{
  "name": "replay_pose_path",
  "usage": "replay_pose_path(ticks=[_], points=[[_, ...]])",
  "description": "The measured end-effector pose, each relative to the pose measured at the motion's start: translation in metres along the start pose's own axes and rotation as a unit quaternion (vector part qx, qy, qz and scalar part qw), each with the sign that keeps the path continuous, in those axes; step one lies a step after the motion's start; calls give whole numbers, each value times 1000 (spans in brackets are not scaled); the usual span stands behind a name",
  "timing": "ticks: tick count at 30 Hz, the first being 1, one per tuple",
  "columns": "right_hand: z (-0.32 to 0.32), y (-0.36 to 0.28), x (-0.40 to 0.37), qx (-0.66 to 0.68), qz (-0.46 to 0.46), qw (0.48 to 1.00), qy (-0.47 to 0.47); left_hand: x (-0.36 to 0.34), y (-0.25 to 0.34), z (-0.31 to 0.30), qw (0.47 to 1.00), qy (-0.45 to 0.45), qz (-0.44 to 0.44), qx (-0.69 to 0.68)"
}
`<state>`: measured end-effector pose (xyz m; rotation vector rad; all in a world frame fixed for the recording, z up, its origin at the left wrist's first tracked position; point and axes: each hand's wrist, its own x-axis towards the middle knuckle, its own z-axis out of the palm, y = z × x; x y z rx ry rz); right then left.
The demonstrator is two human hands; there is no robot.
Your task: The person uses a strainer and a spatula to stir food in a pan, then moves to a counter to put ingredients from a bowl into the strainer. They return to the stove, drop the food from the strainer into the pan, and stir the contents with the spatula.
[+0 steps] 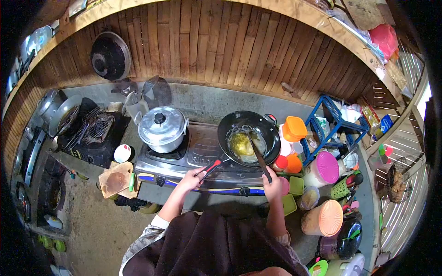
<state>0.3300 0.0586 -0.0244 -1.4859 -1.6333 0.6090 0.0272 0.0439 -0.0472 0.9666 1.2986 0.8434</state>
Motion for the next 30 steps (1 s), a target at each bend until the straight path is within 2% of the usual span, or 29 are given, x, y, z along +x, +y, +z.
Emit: replay_pose_path(ticks=[3, 6, 8, 12, 18, 20, 24, 30], points=[[-1, 0, -2, -11, -2, 1000, 3, 4, -4, -1, 1000, 13, -5, 14], [-1, 2, -3, 36, 19, 999, 6, 5, -6, -1, 1000, 10, -4, 11], [3, 13, -2, 20, -49, 996, 73, 3, -4, -2, 1000, 6, -4, 11], [0, 11, -3, -11, -37, 997, 64, 5, -5, -2, 1000, 7, -12, 13], [5, 14, 1, -9, -77, 995, 58, 4, -5, -2, 1000, -6, -6, -4], [0, -1, 3, -21, -27, 999, -9, 2, -1, -1, 1000, -2, -9, 2], [-1, -13, 14, -57, -68, 996, -3, 0, 2, 0, 1000, 7, -23, 8], [6, -15, 27, -71, -16, 997, 7, -1, 4, 0, 1000, 3, -18, 6]])
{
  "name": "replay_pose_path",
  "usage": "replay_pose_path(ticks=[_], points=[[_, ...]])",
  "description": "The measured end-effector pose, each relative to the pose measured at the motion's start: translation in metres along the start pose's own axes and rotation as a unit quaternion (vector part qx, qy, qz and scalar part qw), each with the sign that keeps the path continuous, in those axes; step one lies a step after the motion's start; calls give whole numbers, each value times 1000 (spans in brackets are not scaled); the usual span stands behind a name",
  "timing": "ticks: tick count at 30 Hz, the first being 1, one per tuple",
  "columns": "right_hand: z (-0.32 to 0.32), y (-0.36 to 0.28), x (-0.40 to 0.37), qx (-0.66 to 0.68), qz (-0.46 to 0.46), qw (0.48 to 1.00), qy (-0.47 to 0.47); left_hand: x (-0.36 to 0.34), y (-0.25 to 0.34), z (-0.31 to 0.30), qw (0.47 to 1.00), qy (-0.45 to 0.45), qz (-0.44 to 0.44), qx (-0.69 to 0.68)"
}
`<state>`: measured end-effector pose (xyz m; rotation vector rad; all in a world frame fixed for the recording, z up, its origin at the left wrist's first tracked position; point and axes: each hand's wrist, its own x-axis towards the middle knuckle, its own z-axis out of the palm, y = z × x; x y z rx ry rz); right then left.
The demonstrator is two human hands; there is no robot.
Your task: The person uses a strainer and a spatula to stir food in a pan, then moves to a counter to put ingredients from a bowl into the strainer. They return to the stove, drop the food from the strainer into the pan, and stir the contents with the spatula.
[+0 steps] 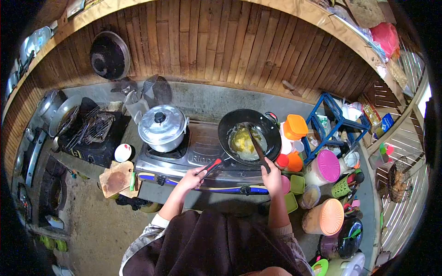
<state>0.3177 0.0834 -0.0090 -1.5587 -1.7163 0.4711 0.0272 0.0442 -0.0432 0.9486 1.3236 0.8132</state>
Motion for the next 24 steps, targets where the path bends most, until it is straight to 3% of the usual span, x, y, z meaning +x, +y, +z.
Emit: replay_pose_path(ticks=[3, 5, 9, 12, 15, 17, 24], points=[[-6, 3, 0, -1, -35, 999, 16, -2, 3, 1, 1000, -5, 3, -3], [-18, -9, -6, -30, 11, 999, -10, -1, 1, 1, 1000, -3, 3, -3], [-27, -2, -16, -27, -2, 1000, -12, 2, -3, 0, 1000, 3, 8, 9], [-32, 5, -19, -20, 42, 998, -33, 1, -1, 0, 1000, 6, 3, 7], [-24, 31, -19, -98, -31, 995, 13, 1, -1, 0, 1000, -1, -2, 2], [-22, 32, -21, 16, -68, 995, 67, 3, -3, 0, 1000, -1, -1, 4], [-28, 17, -26, -23, -6, 999, 31, 2, -3, 0, 1000, 3, 3, 18]])
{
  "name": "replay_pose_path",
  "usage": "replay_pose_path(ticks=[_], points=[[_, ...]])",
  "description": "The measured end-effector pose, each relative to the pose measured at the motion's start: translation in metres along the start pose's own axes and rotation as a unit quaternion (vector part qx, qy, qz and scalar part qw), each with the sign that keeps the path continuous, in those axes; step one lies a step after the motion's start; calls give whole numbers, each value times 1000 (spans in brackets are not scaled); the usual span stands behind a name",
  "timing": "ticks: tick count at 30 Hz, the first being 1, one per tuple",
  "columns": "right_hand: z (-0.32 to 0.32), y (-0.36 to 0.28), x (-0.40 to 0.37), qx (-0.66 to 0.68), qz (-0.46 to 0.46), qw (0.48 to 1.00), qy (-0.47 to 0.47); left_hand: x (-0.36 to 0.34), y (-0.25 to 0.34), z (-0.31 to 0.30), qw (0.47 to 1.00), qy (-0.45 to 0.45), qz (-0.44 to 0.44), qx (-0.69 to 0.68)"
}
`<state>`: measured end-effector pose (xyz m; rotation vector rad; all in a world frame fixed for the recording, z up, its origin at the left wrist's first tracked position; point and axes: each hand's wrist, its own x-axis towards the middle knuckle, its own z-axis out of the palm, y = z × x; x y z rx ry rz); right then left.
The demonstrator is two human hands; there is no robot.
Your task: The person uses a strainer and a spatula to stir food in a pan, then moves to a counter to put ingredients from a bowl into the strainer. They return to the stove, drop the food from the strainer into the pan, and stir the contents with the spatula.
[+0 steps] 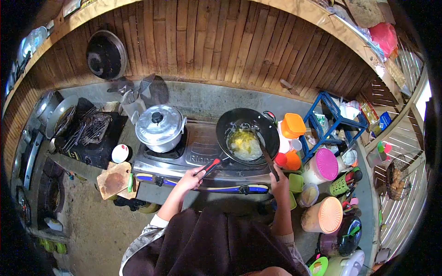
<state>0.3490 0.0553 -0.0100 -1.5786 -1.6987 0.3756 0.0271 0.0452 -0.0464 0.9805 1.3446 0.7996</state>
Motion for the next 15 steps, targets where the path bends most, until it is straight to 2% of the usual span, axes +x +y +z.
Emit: replay_pose_path(ticks=[3, 5, 6, 9, 11, 15], points=[[2, -6, 2, 9, 4, 1000, -6, 1, -3, -1, 1000, -7, 4, -27], [4, -8, 5, -89, 47, 994, -30, 1, -2, -1, 1000, -6, 7, -21], [5, -10, 5, -88, 46, 995, -31, 0, -1, -1, 1000, -7, 10, -15], [5, -19, 4, -78, 36, 996, -17, -4, 4, 0, 1000, -3, 1, -29], [5, -23, 4, 5, 16, 1000, -5, -1, 1, -1, 1000, -7, 7, -25], [9, -12, 9, 13, -36, 999, 9, -2, 2, -1, 1000, -10, 25, -8]])
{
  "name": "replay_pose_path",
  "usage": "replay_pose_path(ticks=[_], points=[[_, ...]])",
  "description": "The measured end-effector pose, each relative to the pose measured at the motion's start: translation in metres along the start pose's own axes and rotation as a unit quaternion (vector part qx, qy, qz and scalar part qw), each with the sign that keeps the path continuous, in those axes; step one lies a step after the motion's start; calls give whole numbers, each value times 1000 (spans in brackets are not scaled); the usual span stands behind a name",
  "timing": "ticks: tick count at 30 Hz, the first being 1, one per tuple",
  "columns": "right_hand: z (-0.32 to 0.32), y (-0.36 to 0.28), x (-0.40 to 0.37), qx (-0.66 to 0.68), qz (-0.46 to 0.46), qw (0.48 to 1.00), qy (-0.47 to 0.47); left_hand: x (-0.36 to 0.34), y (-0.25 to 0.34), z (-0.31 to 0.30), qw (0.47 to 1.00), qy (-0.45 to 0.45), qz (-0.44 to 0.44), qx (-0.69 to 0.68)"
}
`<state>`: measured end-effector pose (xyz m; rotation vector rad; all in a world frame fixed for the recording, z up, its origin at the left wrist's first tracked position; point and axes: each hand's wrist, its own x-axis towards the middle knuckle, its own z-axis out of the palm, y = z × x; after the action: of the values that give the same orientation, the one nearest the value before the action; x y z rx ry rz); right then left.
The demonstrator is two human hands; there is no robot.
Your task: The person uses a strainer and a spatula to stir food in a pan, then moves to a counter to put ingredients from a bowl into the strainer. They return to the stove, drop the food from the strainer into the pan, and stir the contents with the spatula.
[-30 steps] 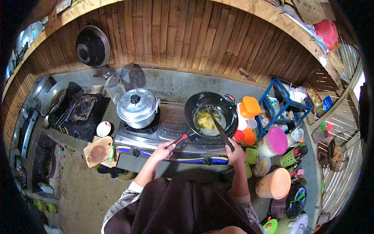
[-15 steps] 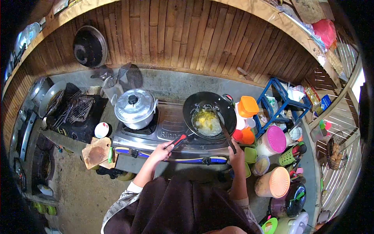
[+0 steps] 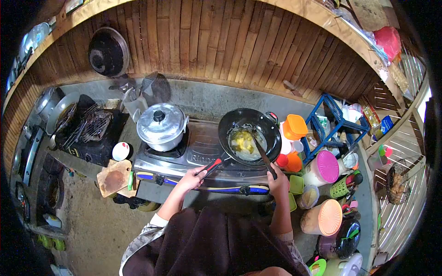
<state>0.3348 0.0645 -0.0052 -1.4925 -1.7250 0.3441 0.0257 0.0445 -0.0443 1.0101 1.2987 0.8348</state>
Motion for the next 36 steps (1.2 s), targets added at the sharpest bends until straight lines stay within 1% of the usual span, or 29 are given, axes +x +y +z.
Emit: replay_pose_path(ticks=[2, 5, 6, 9, 13, 15, 19, 21, 22, 24, 28, 31, 34, 36], points=[[-3, -3, 7, -33, 28, 998, -51, 0, 0, 0, 1000, 0, -7, -5], [7, -5, 14, -14, 36, 998, -48, 3, -4, -1, 1000, -4, -13, -10], [12, -4, 17, -5, -6, 1000, -28, 4, -4, -1, 1000, -5, -13, -12], [13, -7, 20, -29, 17, 998, -48, 1, 0, -1, 1000, -6, -18, -4], [13, 0, 18, -19, 10, 999, -49, 0, 4, 1, 1000, 5, -21, 1], [10, 3, 13, -14, -25, 999, -33, -1, 3, 1, 1000, 9, -22, 4], [-7, 8, 8, -43, -54, 996, -47, 3, -4, 0, 1000, 10, -10, -1], [-14, 4, 6, -49, 11, 996, -79, 5, -7, -1, 1000, 2, -4, -4], [-13, 9, 5, -49, 12, 996, -78, 6, -8, -1, 1000, 1, -4, -3], [-8, 22, 3, -112, -17, 993, -24, 7, -9, -1, 1000, 3, -18, -15], [-6, 29, -1, -106, -11, 994, -9, 4, -5, 0, 1000, 9, -24, 1], [-5, 30, -3, -126, -1, 992, 3, 8, -10, 0, 1000, 7, -14, -2], [-2, 32, -2, -87, -22, 996, 19, 9, -12, -1, 1000, 10, 1, -3], [-2, 30, -1, -142, -29, 989, 20, 8, -12, -2, 1000, 1, -15, -21]])
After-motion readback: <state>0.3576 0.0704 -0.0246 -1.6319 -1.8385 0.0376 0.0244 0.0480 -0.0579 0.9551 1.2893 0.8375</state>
